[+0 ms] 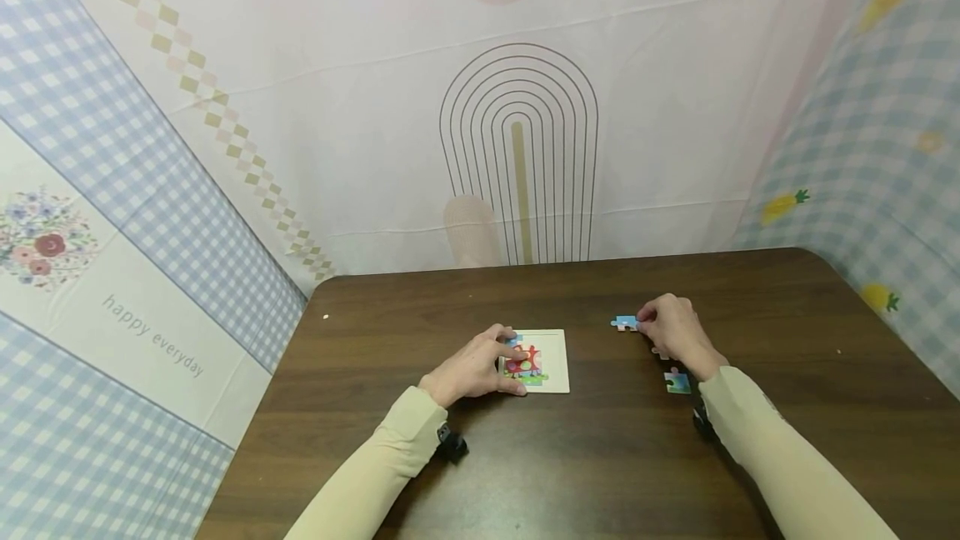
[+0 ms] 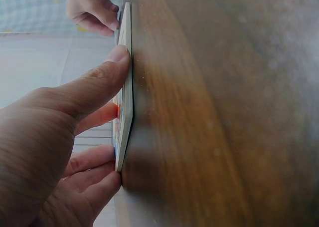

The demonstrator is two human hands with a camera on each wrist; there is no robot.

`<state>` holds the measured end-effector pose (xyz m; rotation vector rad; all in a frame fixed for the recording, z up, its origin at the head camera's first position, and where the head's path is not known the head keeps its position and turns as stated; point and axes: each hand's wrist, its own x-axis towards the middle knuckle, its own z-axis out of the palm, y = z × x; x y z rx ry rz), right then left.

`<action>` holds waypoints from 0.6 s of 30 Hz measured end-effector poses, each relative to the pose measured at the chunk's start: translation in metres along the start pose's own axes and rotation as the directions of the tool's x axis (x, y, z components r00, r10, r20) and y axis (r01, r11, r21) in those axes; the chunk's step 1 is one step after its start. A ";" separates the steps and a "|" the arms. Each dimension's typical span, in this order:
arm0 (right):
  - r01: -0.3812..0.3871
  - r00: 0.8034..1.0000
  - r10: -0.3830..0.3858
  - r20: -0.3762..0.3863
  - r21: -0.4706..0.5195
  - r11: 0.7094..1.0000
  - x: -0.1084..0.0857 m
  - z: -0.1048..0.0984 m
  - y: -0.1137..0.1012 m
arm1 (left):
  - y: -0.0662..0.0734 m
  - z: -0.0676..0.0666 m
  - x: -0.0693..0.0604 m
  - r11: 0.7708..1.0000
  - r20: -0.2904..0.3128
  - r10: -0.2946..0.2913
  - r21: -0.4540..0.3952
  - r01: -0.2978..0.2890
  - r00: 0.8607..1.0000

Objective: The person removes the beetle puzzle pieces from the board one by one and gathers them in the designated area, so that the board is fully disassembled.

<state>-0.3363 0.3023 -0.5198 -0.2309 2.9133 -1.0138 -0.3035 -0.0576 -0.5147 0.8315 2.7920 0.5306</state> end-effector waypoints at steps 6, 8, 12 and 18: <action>-0.001 1.000 0.001 0.014 0.003 1.000 -0.001 -0.001 -0.001 | 0.001 0.000 -0.001 1.000 -0.003 0.003 -0.003 -0.003 1.000; -0.007 1.000 0.007 0.021 -0.002 1.000 0.000 -0.001 -0.001 | 0.000 0.000 -0.001 1.000 -0.005 0.004 0.000 -0.004 1.000; -0.014 0.999 0.014 0.032 -0.019 1.000 0.001 -0.001 -0.001 | 0.001 0.000 -0.001 1.000 -0.002 0.003 -0.002 -0.003 1.000; -0.010 0.999 0.011 0.040 -0.018 1.000 0.001 -0.002 -0.001 | 0.002 -0.001 -0.002 1.000 0.003 -0.002 -0.008 0.002 1.000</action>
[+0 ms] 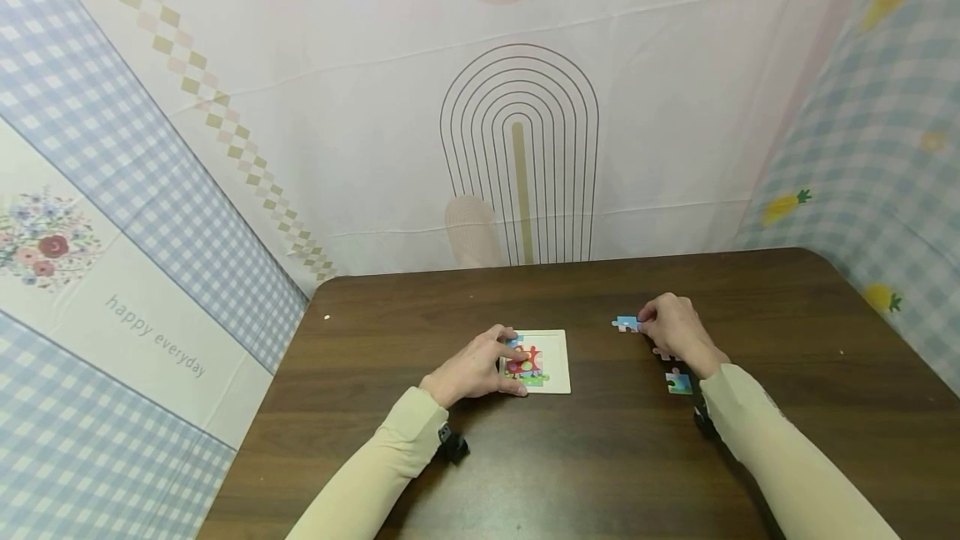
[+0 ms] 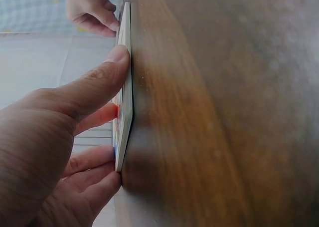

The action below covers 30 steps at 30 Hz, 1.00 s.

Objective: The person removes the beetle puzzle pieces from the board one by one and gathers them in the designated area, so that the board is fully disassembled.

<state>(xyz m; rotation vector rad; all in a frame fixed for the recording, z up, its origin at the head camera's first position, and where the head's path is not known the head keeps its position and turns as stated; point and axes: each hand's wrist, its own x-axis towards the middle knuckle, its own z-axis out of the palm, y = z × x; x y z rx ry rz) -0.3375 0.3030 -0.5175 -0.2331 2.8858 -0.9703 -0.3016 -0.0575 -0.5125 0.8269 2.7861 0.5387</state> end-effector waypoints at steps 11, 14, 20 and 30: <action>0.011 0.999 -0.011 -0.035 0.021 1.000 -0.002 0.001 -0.007 | -0.001 0.002 0.002 1.000 -0.009 -0.008 0.021 0.008 1.000; 0.040 0.998 -0.039 -0.055 0.014 0.999 -0.004 0.005 -0.014 | -0.001 0.002 0.002 1.000 -0.007 -0.009 0.021 0.009 1.000; 0.126 0.988 -0.127 -0.093 -0.022 0.992 -0.007 0.014 -0.035 | -0.001 0.001 0.003 1.000 -0.006 -0.010 0.009 0.010 1.000; 0.160 0.986 -0.161 -0.054 -0.013 0.987 -0.006 0.038 -0.070 | -0.001 0.000 0.005 1.000 -0.013 -0.028 -0.002 0.028 1.000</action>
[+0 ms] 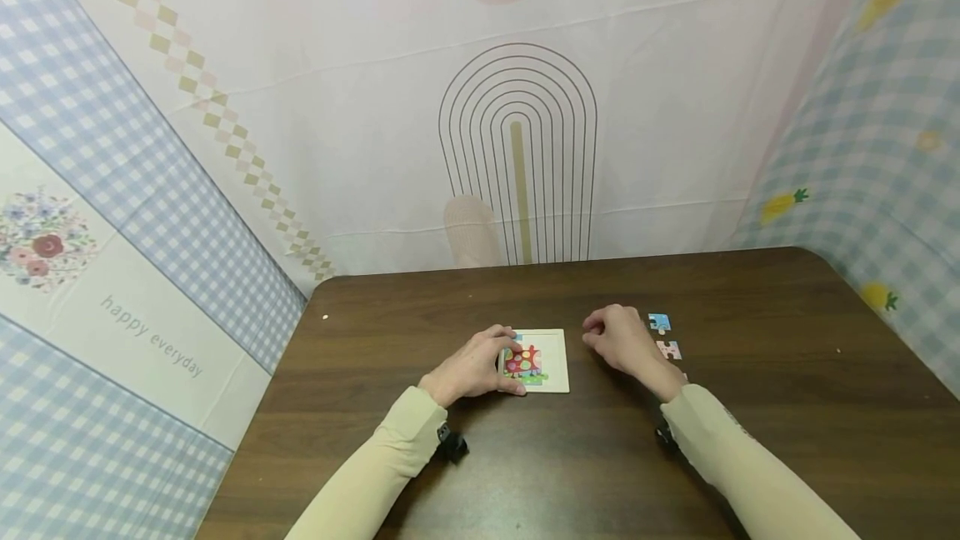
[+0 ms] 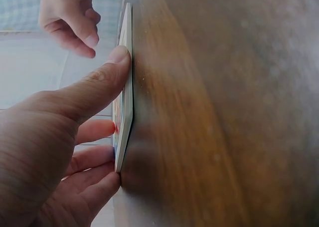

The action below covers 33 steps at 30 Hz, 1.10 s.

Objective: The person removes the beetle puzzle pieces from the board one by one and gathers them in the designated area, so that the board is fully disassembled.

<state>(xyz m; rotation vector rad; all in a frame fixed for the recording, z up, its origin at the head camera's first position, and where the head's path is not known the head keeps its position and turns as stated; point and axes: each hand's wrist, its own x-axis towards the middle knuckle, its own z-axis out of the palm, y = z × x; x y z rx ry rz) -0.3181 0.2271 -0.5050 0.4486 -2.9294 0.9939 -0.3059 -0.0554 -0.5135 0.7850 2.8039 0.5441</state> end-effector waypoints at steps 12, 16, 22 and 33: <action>0.029 0.997 -0.030 0.074 0.012 1.000 0.000 0.028 -0.029 | 0.000 0.001 -0.001 1.000 -0.008 -0.012 -0.002 0.012 1.000; 0.050 0.995 -0.050 0.086 0.007 0.999 0.000 0.036 -0.034 | 0.001 0.000 -0.001 1.000 0.000 -0.016 -0.001 0.016 1.000; 0.052 0.990 -0.052 0.128 0.007 0.999 0.005 0.044 -0.043 | 0.000 0.000 -0.002 1.000 -0.009 -0.003 0.000 0.003 1.000; 0.016 0.982 -0.018 0.189 0.016 1.000 0.011 0.051 -0.050 | -0.001 0.000 -0.002 1.000 -0.007 0.005 0.015 -0.005 1.000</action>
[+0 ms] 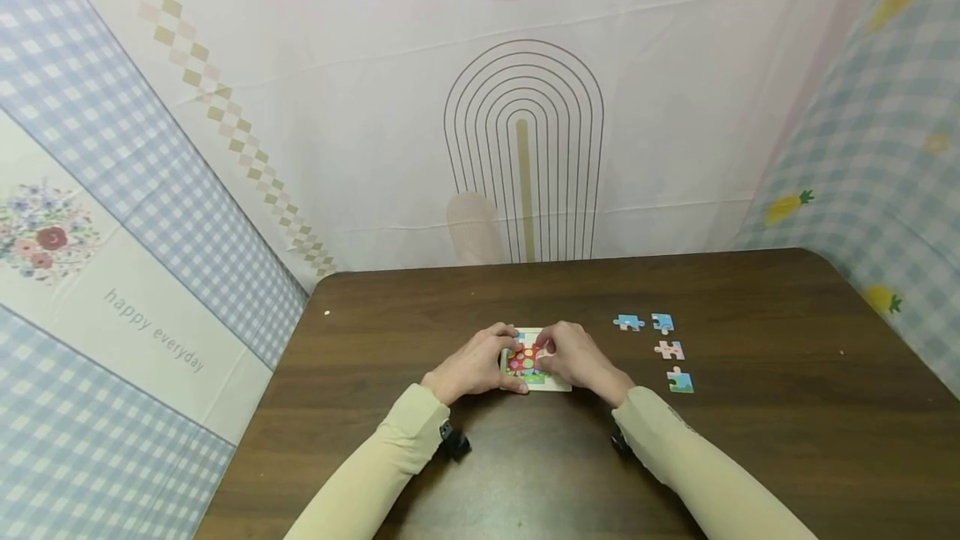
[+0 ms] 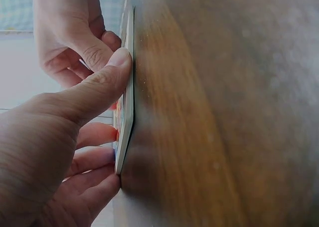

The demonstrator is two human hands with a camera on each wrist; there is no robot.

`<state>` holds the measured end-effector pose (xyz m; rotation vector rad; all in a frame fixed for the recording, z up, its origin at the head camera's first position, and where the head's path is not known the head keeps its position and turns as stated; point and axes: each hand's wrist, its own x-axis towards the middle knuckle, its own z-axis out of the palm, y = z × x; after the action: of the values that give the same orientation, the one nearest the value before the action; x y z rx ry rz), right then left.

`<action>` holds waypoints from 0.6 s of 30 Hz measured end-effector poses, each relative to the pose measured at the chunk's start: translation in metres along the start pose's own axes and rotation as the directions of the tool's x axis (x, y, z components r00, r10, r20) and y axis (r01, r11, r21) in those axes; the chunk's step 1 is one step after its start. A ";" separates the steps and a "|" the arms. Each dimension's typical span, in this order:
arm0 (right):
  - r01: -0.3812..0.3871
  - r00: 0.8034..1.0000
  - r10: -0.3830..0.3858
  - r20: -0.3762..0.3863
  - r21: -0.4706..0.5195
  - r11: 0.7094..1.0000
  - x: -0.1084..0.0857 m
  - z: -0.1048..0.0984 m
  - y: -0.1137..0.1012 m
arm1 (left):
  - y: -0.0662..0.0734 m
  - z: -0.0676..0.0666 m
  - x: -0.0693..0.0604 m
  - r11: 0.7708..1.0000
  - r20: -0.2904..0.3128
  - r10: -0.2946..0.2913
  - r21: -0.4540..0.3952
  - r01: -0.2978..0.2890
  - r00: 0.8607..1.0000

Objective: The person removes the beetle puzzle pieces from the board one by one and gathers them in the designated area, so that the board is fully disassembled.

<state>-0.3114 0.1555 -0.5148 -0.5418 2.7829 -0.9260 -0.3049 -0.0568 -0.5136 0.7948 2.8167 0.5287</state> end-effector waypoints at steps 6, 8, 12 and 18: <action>-0.039 0.999 0.039 0.009 0.030 0.999 0.002 0.000 -0.004 | 0.001 -0.002 0.000 1.000 -0.005 0.003 -0.005 -0.003 1.000; -0.048 0.999 0.048 0.016 0.033 0.998 0.002 0.000 -0.005 | 0.002 -0.003 0.000 1.000 -0.006 0.008 -0.006 -0.008 1.000; -0.065 0.997 0.064 0.038 0.035 0.997 0.003 0.000 -0.006 | 0.002 -0.003 0.000 1.000 -0.004 0.016 -0.006 -0.016 1.000; -0.054 0.996 0.053 0.067 0.020 0.998 0.001 -0.001 -0.007 | 0.002 -0.003 -0.001 1.000 -0.011 0.021 -0.006 -0.021 1.000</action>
<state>-0.3104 0.1505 -0.5100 -0.4829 2.7113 -0.9086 -0.3035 -0.0566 -0.5096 0.8239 2.8178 0.5464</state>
